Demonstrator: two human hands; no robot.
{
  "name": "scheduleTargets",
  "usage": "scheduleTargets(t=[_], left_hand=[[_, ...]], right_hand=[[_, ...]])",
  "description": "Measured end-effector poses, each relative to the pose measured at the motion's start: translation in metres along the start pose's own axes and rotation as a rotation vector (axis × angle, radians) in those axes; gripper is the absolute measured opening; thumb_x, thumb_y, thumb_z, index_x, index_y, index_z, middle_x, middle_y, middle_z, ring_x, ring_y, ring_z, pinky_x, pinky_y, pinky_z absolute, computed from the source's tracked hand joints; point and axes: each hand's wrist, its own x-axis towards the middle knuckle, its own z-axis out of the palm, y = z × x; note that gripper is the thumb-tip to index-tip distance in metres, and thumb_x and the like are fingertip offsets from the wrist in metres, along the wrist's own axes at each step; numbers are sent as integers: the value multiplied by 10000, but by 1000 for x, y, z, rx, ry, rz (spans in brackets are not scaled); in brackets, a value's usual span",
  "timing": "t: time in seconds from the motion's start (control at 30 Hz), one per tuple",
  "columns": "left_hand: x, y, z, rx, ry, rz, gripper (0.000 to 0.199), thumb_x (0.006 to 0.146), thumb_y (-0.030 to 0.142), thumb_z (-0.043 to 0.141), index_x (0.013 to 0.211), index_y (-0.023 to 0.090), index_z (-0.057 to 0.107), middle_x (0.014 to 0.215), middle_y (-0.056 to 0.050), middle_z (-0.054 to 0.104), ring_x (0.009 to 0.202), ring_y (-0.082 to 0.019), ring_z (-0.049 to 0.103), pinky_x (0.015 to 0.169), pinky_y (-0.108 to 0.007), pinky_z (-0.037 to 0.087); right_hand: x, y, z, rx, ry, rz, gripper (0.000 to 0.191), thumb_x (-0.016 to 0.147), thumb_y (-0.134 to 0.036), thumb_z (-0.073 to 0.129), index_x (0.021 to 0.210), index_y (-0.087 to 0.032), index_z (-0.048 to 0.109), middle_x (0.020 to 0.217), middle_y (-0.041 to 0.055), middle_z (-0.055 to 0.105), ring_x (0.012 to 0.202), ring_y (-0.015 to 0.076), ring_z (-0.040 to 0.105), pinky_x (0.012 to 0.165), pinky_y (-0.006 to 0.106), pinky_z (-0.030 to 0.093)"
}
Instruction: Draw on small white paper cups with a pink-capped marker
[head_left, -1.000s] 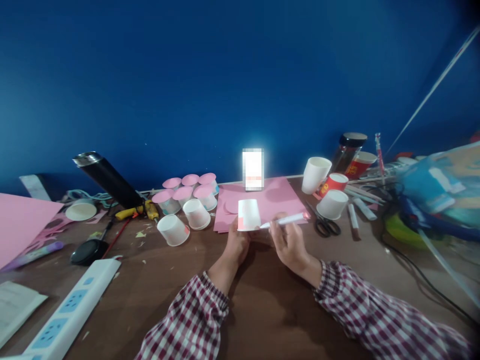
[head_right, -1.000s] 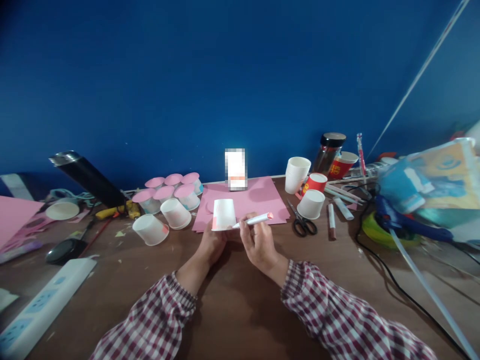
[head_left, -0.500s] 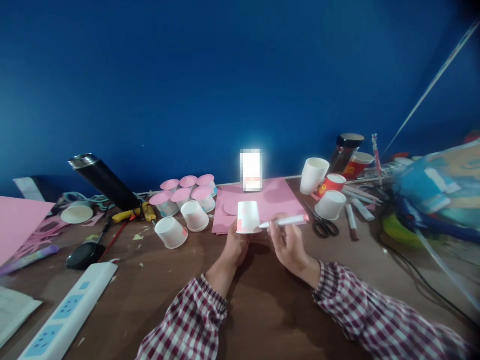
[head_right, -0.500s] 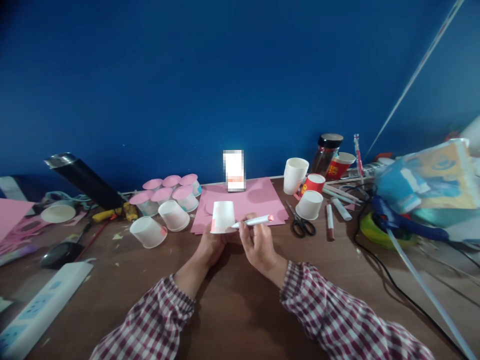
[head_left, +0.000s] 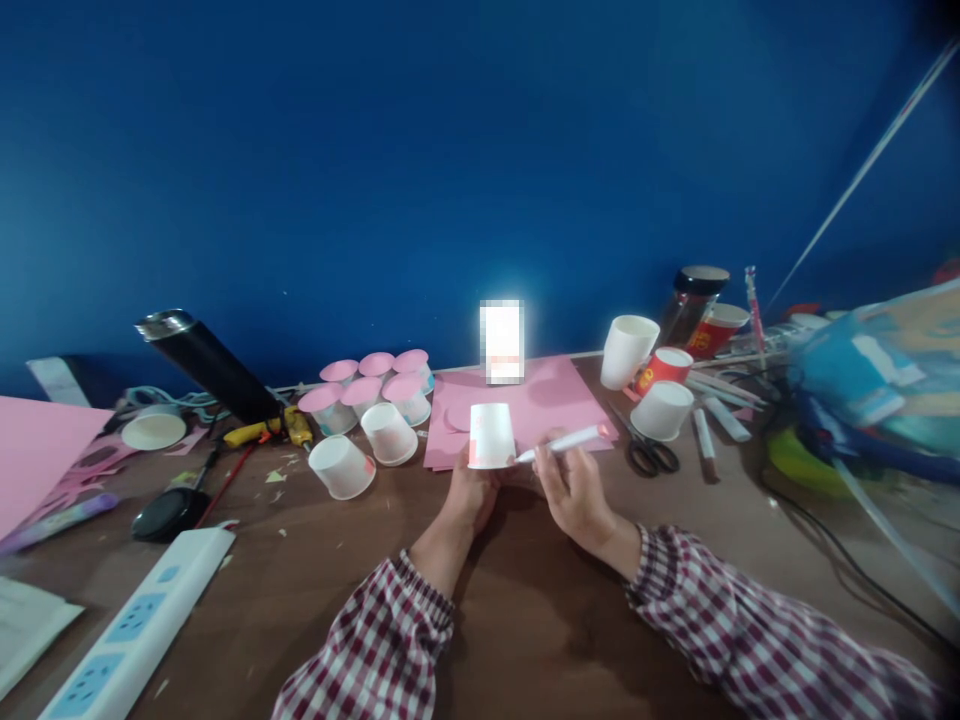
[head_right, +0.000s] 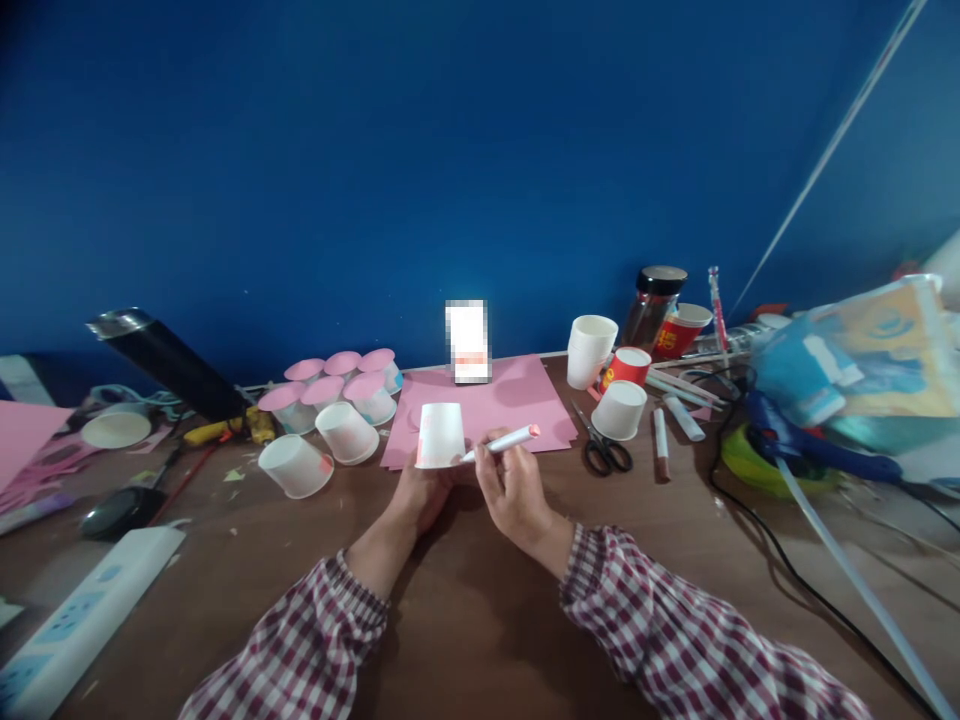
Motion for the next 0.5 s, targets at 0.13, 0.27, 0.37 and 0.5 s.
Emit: scheduleTargets(t=[0.13, 0.27, 0.37, 0.5], left_hand=[[0, -1, -1, -10, 0, 6, 229, 625, 224, 740, 801, 133, 625, 730, -16, 631, 678, -134, 578, 714, -305, 477], [1, -2, -2, -8, 4, 6, 212, 660, 243, 726, 811, 131, 627, 738, -23, 634, 675, -125, 573, 712, -291, 473], [1, -3, -2, -5, -6, 0, 238, 664, 264, 731, 831, 131, 627, 767, -32, 643, 677, -127, 577, 706, -294, 476], [1, -4, -3, 1, -23, 5, 250, 658, 259, 741, 842, 133, 627, 789, -33, 649, 670, -124, 574, 677, -285, 480]], right_hand=[[-1, 0, 0, 0, -9, 16, 118, 930, -242, 422, 838, -213, 489, 720, 40, 605, 661, 186, 607, 654, 314, 491], [-2, 1, 0, 6, -8, 23, 109, 930, -229, 427, 847, -209, 495, 738, 47, 619, 671, 186, 615, 655, 313, 494], [-3, 3, 0, 7, 27, 1, 105, 929, -234, 435, 863, -209, 513, 741, 47, 623, 664, 190, 618, 652, 317, 499], [-4, 4, 1, 10, 35, 0, 111, 936, -244, 430, 888, -210, 524, 743, 49, 619, 673, 196, 619, 663, 329, 508]])
